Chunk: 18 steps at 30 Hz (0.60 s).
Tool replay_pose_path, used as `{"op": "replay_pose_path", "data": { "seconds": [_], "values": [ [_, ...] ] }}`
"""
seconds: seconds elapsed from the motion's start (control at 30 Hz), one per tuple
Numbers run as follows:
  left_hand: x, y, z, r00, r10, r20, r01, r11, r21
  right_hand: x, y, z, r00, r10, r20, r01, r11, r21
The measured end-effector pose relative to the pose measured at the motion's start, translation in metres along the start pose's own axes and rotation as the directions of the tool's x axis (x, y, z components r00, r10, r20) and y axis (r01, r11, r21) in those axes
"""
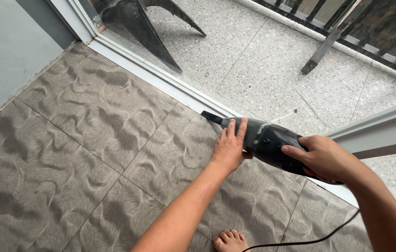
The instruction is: Vacuuming the floor and sliding door track on a balcony.
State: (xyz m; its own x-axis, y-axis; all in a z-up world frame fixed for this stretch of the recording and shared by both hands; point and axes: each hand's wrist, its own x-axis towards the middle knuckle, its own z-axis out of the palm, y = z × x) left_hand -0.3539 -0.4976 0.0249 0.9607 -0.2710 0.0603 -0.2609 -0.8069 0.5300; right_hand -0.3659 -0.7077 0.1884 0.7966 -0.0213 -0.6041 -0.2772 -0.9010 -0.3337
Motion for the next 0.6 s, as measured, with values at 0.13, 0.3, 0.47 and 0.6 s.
{"op": "replay_pose_path", "data": {
  "seconds": [0.13, 0.3, 0.47, 0.6],
  "values": [
    [-0.015, 0.044, 0.003, 0.997, 0.072, 0.018, -0.069, 0.99, -0.121, -0.034, 0.024, -0.013, 0.984, 0.18, 0.012, -0.178, 0.98, -0.088],
    [-0.029, 0.091, 0.025, 0.988, 0.133, 0.08, -0.119, 0.979, -0.166, -0.048, 0.102, -0.012, 0.948, 0.316, 0.032, -0.308, 0.939, -0.152],
    [-0.035, 0.116, 0.045, 0.965, 0.228, 0.13, -0.208, 0.966, -0.152, -0.06, 0.15, -0.007, 0.899, 0.434, 0.062, -0.437, 0.897, 0.06],
    [-0.018, 0.106, 0.036, 0.953, 0.241, 0.181, -0.221, 0.967, -0.126, -0.068, 0.118, -0.004, 0.888, 0.456, 0.053, -0.459, 0.88, 0.125]
  ]
}}
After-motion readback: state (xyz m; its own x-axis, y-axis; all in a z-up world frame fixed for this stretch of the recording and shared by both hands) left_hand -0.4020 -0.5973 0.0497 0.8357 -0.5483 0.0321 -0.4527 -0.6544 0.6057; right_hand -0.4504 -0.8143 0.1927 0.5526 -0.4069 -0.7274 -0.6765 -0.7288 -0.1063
